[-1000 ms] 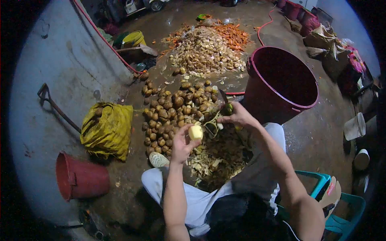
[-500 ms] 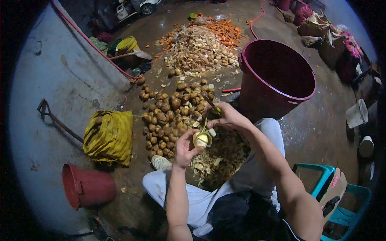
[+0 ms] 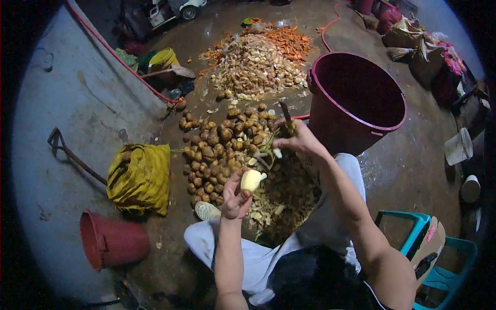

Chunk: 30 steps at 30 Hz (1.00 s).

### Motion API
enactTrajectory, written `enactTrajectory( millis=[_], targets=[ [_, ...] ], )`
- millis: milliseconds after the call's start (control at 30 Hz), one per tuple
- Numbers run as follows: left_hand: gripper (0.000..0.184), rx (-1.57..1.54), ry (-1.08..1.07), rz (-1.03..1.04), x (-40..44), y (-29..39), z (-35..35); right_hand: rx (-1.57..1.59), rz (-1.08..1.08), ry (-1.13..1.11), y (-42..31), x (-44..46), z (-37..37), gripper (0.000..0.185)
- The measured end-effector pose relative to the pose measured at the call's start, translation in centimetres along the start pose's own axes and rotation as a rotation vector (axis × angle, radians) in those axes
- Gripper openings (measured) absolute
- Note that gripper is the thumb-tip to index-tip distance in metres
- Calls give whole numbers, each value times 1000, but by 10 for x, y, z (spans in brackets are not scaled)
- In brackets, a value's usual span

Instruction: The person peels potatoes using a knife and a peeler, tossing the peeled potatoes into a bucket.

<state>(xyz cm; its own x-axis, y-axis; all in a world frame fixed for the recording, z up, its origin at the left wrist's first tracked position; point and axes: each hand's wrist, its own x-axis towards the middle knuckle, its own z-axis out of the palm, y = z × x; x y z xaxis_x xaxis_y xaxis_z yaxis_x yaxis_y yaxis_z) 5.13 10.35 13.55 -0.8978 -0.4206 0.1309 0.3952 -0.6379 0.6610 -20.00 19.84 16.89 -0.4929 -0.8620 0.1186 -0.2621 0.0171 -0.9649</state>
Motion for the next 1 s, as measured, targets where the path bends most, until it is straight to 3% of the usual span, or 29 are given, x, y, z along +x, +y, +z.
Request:
enactTrajectory(
  millis=[67, 133, 267, 333, 367, 400, 533, 733, 800, 867, 933, 967, 1000],
  targets=[
    [65, 173, 100, 93, 4, -5, 2, -142, -275, -44, -17, -11, 16, 49],
    [64, 189, 87, 132, 5, -7, 3, -131, -239, -95, -17, -17, 24, 55],
    [70, 27, 115, 81, -2, -11, -3, -41, 49, 80, -1, 0, 3, 52],
    [80, -52, 149, 58, 0, -10, -2, -29, -50, -27, -22, -12, 11, 45],
    [79, 11, 131, 54, 0, -7, 0, -4, -259, -37, -17, -14, 21, 44],
    [79, 9, 132, 54, 2, -7, 2, -75, -205, -46, -38, -26, 25, 42],
    [79, -18, 152, 37, -4, -14, -8, -84, -74, 112, 2, 0, 5, 46],
    [70, -5, 151, 76, -1, -12, 5, 2, -230, -57, -26, -21, 25, 45],
    [71, -12, 171, 100, -3, -17, -5, -138, -132, 95, -17, -10, 11, 47],
    [68, -89, 155, 118, -1, -9, 7, -49, 50, 146, -3, -3, 5, 47],
    [68, -32, 103, 94, 1, -8, 2, 45, -59, 50, -31, -18, 16, 47],
    [67, 39, 158, 91, 1, -9, 2, -103, -228, -30, -29, -19, 18, 46],
    [67, 37, 160, 92, 2, -9, 3, -59, -209, -36, -34, -25, 24, 45]
  ],
)
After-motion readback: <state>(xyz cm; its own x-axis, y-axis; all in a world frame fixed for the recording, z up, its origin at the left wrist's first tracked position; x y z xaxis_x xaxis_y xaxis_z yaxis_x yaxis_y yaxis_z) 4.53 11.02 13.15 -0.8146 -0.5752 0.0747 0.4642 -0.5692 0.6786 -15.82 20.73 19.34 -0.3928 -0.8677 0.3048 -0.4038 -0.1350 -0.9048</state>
